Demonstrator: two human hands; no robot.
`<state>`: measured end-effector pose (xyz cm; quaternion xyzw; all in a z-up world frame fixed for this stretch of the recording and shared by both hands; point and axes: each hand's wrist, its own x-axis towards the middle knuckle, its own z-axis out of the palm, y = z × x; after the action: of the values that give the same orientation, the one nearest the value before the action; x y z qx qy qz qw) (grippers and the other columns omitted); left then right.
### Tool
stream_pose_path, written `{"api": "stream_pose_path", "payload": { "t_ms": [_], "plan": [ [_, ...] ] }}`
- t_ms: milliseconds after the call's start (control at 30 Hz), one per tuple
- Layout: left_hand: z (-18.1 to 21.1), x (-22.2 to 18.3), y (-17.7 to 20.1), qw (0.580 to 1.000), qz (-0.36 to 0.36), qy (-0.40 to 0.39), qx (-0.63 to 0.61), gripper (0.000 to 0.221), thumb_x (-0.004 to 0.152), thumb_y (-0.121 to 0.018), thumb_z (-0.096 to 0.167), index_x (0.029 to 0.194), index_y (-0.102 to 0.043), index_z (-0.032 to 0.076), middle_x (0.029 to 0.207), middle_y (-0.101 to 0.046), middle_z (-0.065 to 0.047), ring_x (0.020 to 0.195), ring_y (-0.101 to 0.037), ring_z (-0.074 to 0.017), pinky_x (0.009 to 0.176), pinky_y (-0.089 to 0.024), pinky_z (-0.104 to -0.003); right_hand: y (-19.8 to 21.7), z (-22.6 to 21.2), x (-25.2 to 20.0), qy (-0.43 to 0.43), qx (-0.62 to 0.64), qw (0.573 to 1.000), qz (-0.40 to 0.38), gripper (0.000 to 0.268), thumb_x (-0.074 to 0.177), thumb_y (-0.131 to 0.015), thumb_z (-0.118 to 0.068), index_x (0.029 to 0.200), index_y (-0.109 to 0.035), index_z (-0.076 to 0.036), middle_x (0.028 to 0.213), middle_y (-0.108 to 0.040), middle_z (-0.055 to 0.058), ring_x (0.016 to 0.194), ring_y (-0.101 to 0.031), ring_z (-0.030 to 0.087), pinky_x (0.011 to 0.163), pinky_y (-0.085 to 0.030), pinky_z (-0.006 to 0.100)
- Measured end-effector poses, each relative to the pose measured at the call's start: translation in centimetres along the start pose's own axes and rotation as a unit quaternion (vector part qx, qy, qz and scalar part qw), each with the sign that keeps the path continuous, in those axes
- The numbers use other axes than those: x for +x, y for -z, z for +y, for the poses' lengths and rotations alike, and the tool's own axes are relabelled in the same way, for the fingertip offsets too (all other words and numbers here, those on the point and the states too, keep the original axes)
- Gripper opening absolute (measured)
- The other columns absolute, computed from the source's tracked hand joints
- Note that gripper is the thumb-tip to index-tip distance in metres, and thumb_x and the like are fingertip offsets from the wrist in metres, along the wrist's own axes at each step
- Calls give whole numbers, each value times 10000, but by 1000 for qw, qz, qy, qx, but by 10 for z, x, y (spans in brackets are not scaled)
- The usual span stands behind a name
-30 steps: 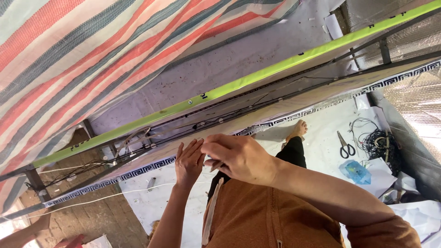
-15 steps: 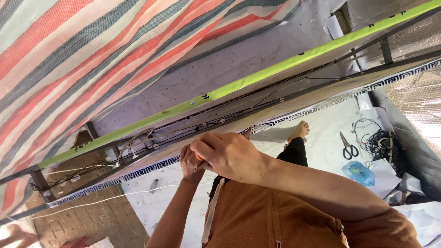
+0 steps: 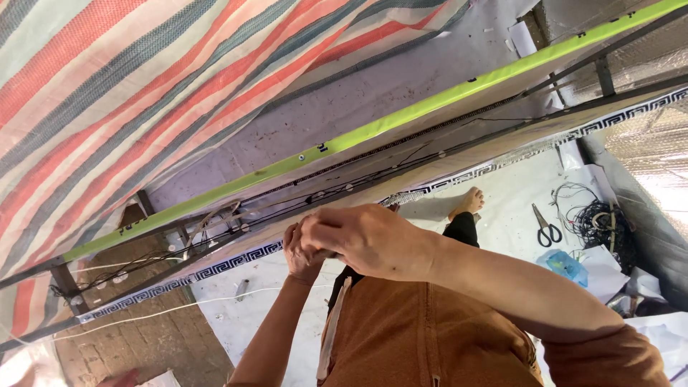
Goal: Using a screwdriver to tuck the edges of a printed banner into a metal frame
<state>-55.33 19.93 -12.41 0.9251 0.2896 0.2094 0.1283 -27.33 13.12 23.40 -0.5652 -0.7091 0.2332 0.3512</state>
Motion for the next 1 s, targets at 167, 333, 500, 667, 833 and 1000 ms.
{"api": "stream_pose_path", "payload": {
  "t_ms": [167, 333, 500, 667, 833, 1000],
  "plan": [
    [-16, -13, -23, 998, 31, -49, 15, 382, 722, -814, 592, 761, -793, 213, 1045, -766, -76, 1148, -632, -343, 1025, -511, -456, 30, -17, 18, -4, 40, 999, 20, 150, 947, -755, -157, 959, -651, -50, 918, -694, 166, 648, -737, 256, 575, -636, 340],
    [0, 9, 3, 994, 50, -84, 47, 333, 786, -813, 487, 879, -778, 169, 970, -779, -15, 1164, -679, -251, 1022, -503, -430, 24, -12, 6, -28, 19, 999, 1, 106, 911, -770, -84, 947, -674, -60, 943, -716, 147, 692, -765, 263, 612, -661, 324],
    [5, -2, 6, 1000, 13, -2, 14, 597, 702, -831, 591, 1011, -766, 85, 1026, -755, -122, 1110, -663, -327, 1035, -502, -460, 40, -20, 12, -35, 125, 991, -21, 115, 921, -753, -74, 984, -673, -21, 989, -713, 184, 774, -779, 321, 662, -680, 399],
    [-2, 5, -3, 997, 45, -60, 35, 369, 786, -800, 513, 901, -777, 163, 962, -773, -51, 1067, -693, -267, 1005, -511, -433, 23, -12, 6, -88, 50, 995, -20, 156, 918, -781, -175, 999, -696, -72, 1003, -711, 142, 737, -773, 279, 655, -671, 345],
    [-7, 3, 0, 999, 48, -4, 9, 339, 729, -834, 417, 897, -751, 134, 971, -722, -81, 1018, -673, -339, 934, -540, -460, 28, -13, 7, -47, 102, 993, -17, 183, 869, -792, -51, 1008, -675, -33, 998, -703, 179, 761, -778, 337, 647, -673, 374],
    [-5, 12, 6, 993, 43, -95, 55, 105, 647, -749, 207, 637, -695, 296, 869, -725, -52, 966, -708, -273, 973, -508, -430, 34, -20, 8, -55, 89, 994, -10, 239, 855, -826, -74, 1034, -697, 19, 1064, -698, 249, 775, -771, 384, 657, -687, 420]
  ]
}}
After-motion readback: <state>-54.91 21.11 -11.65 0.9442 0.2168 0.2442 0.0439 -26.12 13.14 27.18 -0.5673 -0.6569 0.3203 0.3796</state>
